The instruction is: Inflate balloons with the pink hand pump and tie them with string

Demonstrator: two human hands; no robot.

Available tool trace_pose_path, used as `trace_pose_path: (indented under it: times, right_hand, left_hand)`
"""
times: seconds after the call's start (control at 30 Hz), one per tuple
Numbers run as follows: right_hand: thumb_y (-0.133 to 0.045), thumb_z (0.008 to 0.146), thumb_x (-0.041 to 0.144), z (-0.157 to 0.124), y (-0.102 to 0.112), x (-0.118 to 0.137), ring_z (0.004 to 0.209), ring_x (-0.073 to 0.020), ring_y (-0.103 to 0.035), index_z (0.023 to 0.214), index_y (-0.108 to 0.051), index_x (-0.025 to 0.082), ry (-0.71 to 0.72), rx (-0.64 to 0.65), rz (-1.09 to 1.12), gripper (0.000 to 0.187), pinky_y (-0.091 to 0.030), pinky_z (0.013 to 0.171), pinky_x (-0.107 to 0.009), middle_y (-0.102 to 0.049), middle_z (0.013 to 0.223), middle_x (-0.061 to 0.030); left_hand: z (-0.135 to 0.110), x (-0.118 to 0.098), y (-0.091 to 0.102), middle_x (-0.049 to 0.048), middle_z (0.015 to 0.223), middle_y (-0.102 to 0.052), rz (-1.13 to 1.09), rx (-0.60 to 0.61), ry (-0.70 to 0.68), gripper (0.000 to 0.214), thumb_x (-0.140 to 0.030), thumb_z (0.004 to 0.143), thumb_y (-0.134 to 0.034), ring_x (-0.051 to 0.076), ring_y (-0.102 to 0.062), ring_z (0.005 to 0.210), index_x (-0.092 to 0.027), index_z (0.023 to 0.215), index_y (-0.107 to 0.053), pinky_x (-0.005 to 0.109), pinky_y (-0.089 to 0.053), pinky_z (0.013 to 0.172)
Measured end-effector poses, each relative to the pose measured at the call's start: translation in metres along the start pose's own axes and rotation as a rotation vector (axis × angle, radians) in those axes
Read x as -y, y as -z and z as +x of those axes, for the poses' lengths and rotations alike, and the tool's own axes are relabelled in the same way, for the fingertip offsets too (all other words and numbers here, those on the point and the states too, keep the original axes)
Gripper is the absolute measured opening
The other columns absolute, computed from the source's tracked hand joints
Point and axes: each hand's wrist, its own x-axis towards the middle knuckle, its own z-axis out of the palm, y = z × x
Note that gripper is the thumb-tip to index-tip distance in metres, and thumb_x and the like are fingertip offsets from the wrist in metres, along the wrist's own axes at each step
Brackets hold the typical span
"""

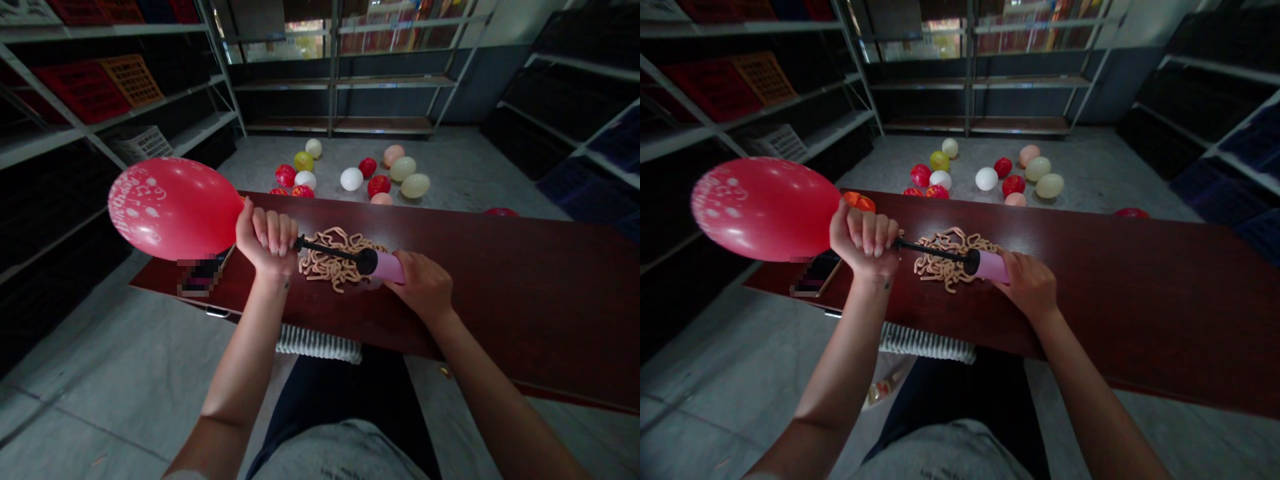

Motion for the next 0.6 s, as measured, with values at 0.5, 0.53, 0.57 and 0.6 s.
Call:
trace_pose_path:
  times: [0.5, 0.53, 0.57, 0.6]
  right_hand:
    - [-0.055, 0.086, 0.061, -0.008, -0.007, -0.015, 0.073, -0.0201, -0.062, 0.105, -0.062, 0.016, -0.275, -0.018, 0.1, 0.05, -0.039, 0.065, -0.03, -0.07, 0.083, -0.0072]
    - [-0.055, 0.086, 0.061, -0.008, -0.007, -0.015, 0.073, -0.02, -0.062, 0.105, -0.062, 0.016, -0.285, -0.023, 0.105, 0.049, -0.039, 0.065, -0.03, -0.07, 0.083, -0.0072]
    - [-0.054, 0.087, 0.06, -0.008, -0.007, -0.015, 0.072, -0.0199, -0.062, 0.105, -0.063, 0.016, -0.295, -0.025, 0.109, 0.049, -0.038, 0.065, -0.029, -0.07, 0.082, -0.007]
    - [-0.054, 0.087, 0.06, -0.008, -0.007, -0.016, 0.072, -0.0198, -0.062, 0.105, -0.063, 0.016, -0.308, -0.024, 0.113, 0.049, -0.038, 0.065, -0.029, -0.07, 0.082, -0.0069]
  left_hand:
    - [-0.012, 0.075, -0.062, -0.0046, 0.034, -0.017, 0.079, -0.022, 0.059, 0.061, -0.033, 0.104, -0.03, 0.008, -0.019, 0.028, -0.02, 0.045, -0.022, 0.024, -0.022, 0.034]
    - [-0.016, 0.086, -0.065, -0.0045, 0.034, -0.017, 0.081, -0.016, 0.091, 0.061, -0.033, 0.104, -0.03, 0.007, -0.019, 0.028, -0.02, 0.045, -0.022, 0.024, -0.022, 0.034]
    - [-0.019, 0.096, -0.068, -0.0045, 0.034, -0.018, 0.084, -0.01, 0.126, 0.061, -0.034, 0.104, -0.031, 0.007, -0.02, 0.028, -0.02, 0.045, -0.022, 0.024, -0.022, 0.034]
    - [-0.022, 0.106, -0.07, -0.0046, 0.034, -0.019, 0.087, -0.004, 0.158, 0.062, -0.035, 0.104, -0.032, 0.007, -0.021, 0.028, -0.02, 0.045, -0.022, 0.024, -0.023, 0.035]
